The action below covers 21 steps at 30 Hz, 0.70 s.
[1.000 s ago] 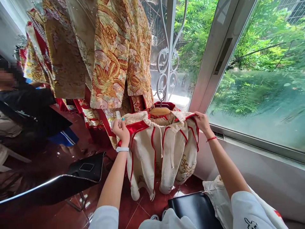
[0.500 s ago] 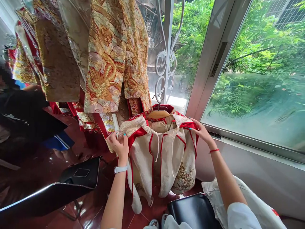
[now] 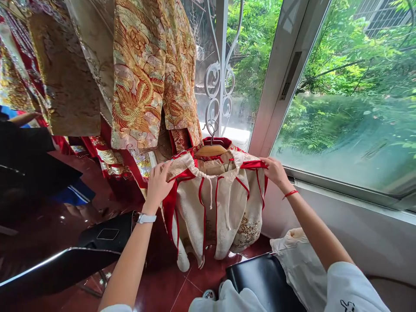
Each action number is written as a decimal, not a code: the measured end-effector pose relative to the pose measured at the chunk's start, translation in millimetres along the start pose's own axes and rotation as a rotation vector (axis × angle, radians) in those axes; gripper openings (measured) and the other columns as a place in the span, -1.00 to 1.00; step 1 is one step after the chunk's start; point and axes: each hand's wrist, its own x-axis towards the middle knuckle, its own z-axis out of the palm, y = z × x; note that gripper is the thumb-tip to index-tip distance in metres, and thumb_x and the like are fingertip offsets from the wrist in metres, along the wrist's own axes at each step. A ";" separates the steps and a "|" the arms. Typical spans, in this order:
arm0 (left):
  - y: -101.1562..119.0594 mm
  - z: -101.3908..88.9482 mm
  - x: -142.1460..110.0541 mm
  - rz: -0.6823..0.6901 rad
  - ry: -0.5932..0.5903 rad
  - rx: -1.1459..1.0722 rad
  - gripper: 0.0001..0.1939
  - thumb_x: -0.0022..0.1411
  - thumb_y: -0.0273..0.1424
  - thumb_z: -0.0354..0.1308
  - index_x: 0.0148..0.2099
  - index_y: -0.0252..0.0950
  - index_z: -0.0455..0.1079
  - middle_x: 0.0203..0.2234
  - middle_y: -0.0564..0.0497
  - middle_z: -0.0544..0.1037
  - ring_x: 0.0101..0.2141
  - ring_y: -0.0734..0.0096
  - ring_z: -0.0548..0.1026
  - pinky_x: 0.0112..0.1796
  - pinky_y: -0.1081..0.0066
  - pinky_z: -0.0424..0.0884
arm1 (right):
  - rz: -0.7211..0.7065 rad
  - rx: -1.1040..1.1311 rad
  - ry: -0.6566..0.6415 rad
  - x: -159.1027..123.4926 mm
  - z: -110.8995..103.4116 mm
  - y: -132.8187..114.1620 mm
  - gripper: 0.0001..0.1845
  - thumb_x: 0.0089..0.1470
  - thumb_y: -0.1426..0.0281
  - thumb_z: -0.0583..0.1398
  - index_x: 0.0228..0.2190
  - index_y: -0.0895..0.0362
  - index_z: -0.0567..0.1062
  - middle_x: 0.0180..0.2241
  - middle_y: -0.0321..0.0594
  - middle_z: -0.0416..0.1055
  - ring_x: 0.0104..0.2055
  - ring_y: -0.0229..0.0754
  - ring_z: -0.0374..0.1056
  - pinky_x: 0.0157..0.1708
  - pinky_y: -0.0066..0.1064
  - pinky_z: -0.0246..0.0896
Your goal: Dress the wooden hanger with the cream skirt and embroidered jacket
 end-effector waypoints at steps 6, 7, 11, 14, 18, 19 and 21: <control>60.5 18.5 -48.0 -0.143 0.287 -0.150 -0.47 0.19 -0.44 0.13 0.22 -0.29 0.27 0.13 -0.26 0.30 0.19 -0.05 0.26 0.19 -0.02 0.23 | 0.115 -0.115 0.162 -31.3 -6.6 -17.9 -0.48 0.07 0.49 0.07 0.06 0.08 0.52 -0.23 -0.10 0.45 -0.24 -0.05 0.38 -0.26 -0.30 0.28; 79.9 30.3 -61.2 -0.150 0.341 -0.206 -0.52 0.19 -0.40 0.15 0.17 -0.29 0.31 0.07 -0.25 0.34 0.16 -0.03 0.30 0.17 0.00 0.25 | 0.106 -0.090 0.145 -39.0 -1.7 -23.0 -0.43 0.08 0.48 0.07 0.13 0.08 0.45 -0.19 -0.09 0.44 -0.19 -0.03 0.37 -0.21 -0.28 0.30; 149.8 81.2 -92.0 -0.268 0.189 -0.637 -0.52 0.23 -0.26 0.15 0.16 -0.27 0.25 0.00 -0.21 0.41 0.00 0.13 0.42 0.03 0.12 0.37 | 0.156 0.018 0.246 -71.0 24.3 -59.7 -0.37 0.08 0.42 0.11 0.21 0.06 0.31 0.03 -0.01 0.30 0.11 0.06 0.23 0.10 -0.03 0.20; 174.8 99.8 -91.3 -0.470 0.016 -0.986 -0.70 0.39 -0.18 -0.07 -0.02 -0.26 0.30 -0.29 -0.05 0.45 -0.36 0.39 0.44 -0.26 0.35 0.41 | 0.263 0.106 0.378 -86.9 43.8 -100.6 -0.59 0.12 0.33 0.12 0.01 0.07 0.45 0.05 0.03 0.28 0.18 0.12 0.16 0.17 0.10 0.10; 185.2 99.1 -104.0 -0.527 -0.103 -1.118 -0.62 0.39 -0.09 -0.11 -0.32 -0.23 0.29 -0.54 0.09 0.32 -0.53 0.46 0.27 -0.42 0.43 0.27 | 0.308 0.627 -0.058 -74.8 65.7 -143.0 -0.67 0.20 0.17 0.07 -0.24 0.10 0.52 -0.26 -0.07 0.46 -0.19 -0.04 0.40 -0.14 -0.17 0.36; 186.8 97.7 -111.9 -0.527 -0.105 -1.110 -0.62 0.36 -0.07 -0.06 -0.35 -0.23 0.29 -0.53 0.08 0.33 -0.51 0.45 0.28 -0.41 0.43 0.26 | 0.325 0.772 -0.224 -67.5 68.9 -148.3 -0.60 0.22 0.11 0.03 -0.28 0.11 0.52 -0.36 -0.11 0.47 -0.33 -0.10 0.40 -0.29 -0.26 0.37; 188.3 95.2 -128.9 -0.550 -0.119 -1.096 -0.59 0.33 -0.04 -0.03 -0.39 -0.24 0.28 -0.54 0.07 0.35 -0.49 0.43 0.29 -0.40 0.42 0.26 | 0.352 0.927 -0.466 -55.4 69.9 -151.9 -0.48 0.25 0.03 -0.04 -0.35 0.13 0.52 -0.52 -0.18 0.43 -0.55 -0.19 0.31 -0.51 -0.36 0.27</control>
